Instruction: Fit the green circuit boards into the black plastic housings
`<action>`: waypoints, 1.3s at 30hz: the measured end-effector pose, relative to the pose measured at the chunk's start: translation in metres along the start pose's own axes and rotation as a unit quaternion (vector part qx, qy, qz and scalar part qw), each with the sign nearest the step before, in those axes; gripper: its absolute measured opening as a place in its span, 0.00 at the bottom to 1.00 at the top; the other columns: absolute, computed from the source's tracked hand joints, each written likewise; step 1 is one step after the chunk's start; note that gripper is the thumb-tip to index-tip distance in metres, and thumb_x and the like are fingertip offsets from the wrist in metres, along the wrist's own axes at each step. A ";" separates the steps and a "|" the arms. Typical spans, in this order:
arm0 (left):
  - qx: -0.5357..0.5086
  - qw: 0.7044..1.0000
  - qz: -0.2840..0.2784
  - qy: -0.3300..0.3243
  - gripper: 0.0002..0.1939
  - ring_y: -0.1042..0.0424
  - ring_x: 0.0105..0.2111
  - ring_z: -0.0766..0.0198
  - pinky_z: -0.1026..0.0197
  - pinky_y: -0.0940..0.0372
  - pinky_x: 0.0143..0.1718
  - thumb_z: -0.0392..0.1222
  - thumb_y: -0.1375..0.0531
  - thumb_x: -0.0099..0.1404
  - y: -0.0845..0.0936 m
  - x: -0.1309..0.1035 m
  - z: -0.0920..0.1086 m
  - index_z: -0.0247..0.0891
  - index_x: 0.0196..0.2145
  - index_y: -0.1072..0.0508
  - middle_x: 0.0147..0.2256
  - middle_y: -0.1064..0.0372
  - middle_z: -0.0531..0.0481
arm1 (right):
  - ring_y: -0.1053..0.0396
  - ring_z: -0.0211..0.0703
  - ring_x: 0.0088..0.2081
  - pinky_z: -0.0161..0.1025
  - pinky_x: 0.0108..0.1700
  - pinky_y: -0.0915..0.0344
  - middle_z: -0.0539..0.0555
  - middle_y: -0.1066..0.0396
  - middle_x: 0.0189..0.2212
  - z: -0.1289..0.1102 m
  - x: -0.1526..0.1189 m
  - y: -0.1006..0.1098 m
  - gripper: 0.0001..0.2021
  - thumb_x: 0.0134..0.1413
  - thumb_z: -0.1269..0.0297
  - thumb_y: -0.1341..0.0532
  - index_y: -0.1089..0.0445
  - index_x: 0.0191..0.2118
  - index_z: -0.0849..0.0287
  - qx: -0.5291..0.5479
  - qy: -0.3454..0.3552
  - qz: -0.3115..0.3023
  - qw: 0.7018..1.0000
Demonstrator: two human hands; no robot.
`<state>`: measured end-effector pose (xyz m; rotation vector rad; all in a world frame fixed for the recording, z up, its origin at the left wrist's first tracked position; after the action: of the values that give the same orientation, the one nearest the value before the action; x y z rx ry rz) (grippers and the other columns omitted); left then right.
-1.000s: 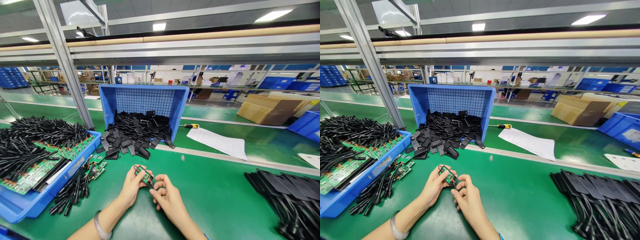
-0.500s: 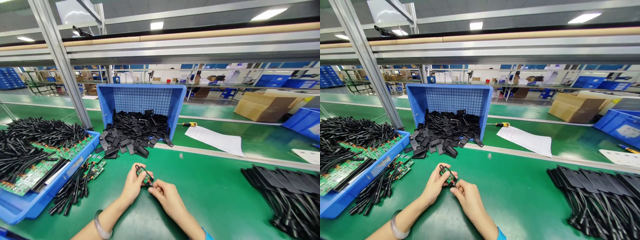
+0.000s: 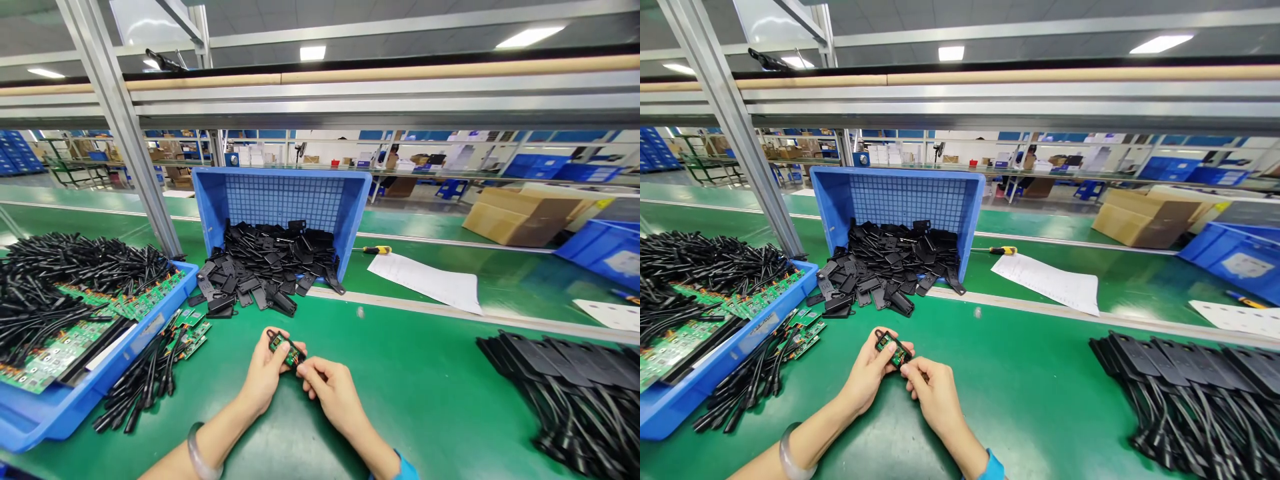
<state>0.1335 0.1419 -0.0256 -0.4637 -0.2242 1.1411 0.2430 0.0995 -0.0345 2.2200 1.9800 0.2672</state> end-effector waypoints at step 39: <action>0.189 0.976 -0.077 0.076 0.10 0.36 0.21 0.67 0.68 0.42 0.20 0.43 0.41 0.56 -0.009 0.000 -0.009 0.35 0.34 0.30 0.22 0.31 0.52 | 0.32 0.40 0.33 0.36 0.35 0.35 0.54 0.30 0.31 -0.037 -0.005 0.015 0.13 0.64 0.62 0.50 0.29 0.41 0.57 -0.185 0.262 0.055 0.945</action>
<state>0.1447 0.1367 -0.0297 -0.1896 0.0908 0.9621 0.2486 0.0925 0.0045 2.1527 1.8100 1.2477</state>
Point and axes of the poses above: each hand's wrist, its own x-axis towards the middle knuckle, its own y-axis out of the back of the hand, z = x × y, the point moved 7 cm from there along x, towards the middle knuckle
